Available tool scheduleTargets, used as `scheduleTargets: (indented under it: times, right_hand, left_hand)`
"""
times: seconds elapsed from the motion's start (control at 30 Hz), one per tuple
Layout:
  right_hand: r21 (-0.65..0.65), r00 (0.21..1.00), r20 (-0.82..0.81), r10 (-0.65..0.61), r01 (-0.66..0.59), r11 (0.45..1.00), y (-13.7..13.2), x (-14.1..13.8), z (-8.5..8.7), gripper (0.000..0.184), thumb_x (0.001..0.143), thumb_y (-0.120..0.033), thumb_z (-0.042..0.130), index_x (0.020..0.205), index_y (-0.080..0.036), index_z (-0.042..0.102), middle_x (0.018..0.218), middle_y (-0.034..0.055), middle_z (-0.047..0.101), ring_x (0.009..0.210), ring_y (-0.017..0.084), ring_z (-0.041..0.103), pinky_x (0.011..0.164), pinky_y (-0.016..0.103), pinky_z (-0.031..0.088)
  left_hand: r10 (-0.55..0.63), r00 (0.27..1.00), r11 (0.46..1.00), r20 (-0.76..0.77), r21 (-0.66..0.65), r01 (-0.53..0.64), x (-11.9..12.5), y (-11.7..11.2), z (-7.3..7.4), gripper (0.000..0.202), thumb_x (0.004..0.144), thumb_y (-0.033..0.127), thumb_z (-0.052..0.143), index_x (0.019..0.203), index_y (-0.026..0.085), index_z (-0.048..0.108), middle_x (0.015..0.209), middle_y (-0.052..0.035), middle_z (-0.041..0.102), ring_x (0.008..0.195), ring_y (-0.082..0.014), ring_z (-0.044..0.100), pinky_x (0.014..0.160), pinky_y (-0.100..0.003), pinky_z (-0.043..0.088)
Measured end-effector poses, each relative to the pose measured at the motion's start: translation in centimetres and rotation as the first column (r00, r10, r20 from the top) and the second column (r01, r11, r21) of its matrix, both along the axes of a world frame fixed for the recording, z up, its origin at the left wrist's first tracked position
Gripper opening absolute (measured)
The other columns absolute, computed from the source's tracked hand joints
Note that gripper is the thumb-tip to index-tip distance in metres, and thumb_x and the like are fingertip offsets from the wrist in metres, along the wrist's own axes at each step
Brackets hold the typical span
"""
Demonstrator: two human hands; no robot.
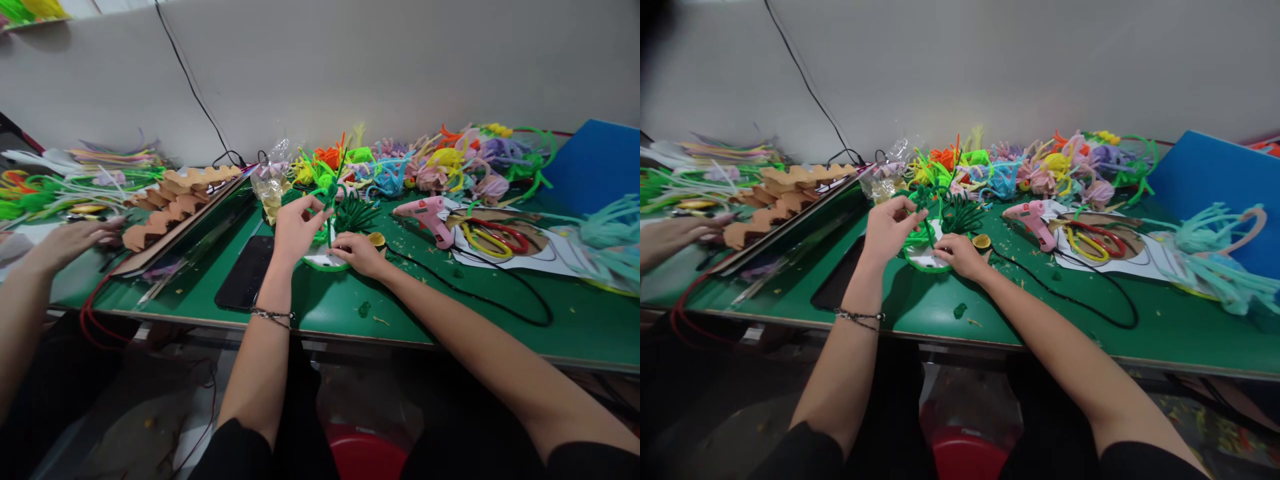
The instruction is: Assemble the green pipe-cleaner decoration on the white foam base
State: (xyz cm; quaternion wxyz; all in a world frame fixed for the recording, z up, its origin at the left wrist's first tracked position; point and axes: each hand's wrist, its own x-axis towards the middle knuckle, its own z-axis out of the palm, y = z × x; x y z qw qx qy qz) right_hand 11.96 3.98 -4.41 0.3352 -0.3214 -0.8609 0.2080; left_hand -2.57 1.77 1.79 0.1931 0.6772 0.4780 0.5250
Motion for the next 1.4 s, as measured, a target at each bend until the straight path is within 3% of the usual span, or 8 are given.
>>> scheduleTargets:
  times: [0.37,0.5,0.67,0.83,1.4]
  right_hand:
    - [-0.035,0.999,0.008,0.040,-0.040,0.999,-0.02,-0.03,0.15,0.019,0.075,-0.017,0.054,0.055,-0.015,0.054,0.060,-0.0010,0.047,0.060,0.010,0.043,0.057,0.022,0.031]
    - [-0.050,1.000,-0.011,0.010,-0.011,0.999,-0.07,0.00,0.15,0.020,0.075,-0.019,0.052,0.055,-0.015,0.053,0.058,-0.0011,0.046,0.059,0.010,0.042,0.056,0.022,0.030]
    - [-0.089,0.998,-0.039,-0.054,0.050,0.995,0.02,0.00,-0.08,0.006,0.073,-0.017,0.053,0.068,-0.015,0.056,0.060,-0.0020,0.049,0.054,0.008,0.039,0.052,0.020,0.028]
    - [-0.126,0.996,-0.046,-0.077,0.071,0.990,0.05,0.00,-0.17,0.009,0.071,-0.018,0.053,0.063,-0.014,0.053,0.056,-0.0033,0.047,0.051,0.007,0.037,0.049,0.019,0.027]
    - [-0.064,0.999,0.021,-0.029,0.031,0.997,0.00,-0.13,0.05,0.013,0.070,-0.011,0.053,0.057,-0.015,0.051,0.056,-0.0028,0.045,0.055,0.008,0.039,0.053,0.020,0.027]
  left_hand:
    - [0.005,1.000,1.000,-0.003,-0.029,-0.005,0.08,-0.16,0.23,0.020,0.067,0.024,0.059,0.055,0.018,0.044,0.039,0.0074,0.042,0.038,-0.0069,0.041,0.038,-0.020,0.027]
    - [0.006,1.000,0.998,0.002,-0.057,-0.006,-0.15,0.04,0.23,0.022,0.068,0.025,0.059,0.054,0.019,0.043,0.038,0.0064,0.044,0.039,-0.0080,0.042,0.039,-0.021,0.028]
    - [0.008,1.000,0.999,0.003,-0.046,-0.008,-0.50,0.21,0.18,0.023,0.068,0.026,0.059,0.054,0.019,0.042,0.039,0.0060,0.045,0.038,-0.0080,0.041,0.039,-0.021,0.027]
    - [0.002,1.000,0.999,-0.008,-0.050,-0.002,-0.47,0.22,0.10,0.022,0.068,0.027,0.059,0.055,0.019,0.043,0.040,0.0056,0.045,0.037,-0.0072,0.037,0.038,-0.022,0.024]
    - [-0.012,1.000,0.998,0.005,-0.065,0.012,0.41,0.18,0.26,0.018,0.065,0.023,0.060,0.056,0.017,0.046,0.040,0.0077,0.043,0.037,-0.0056,0.037,0.040,-0.019,0.026]
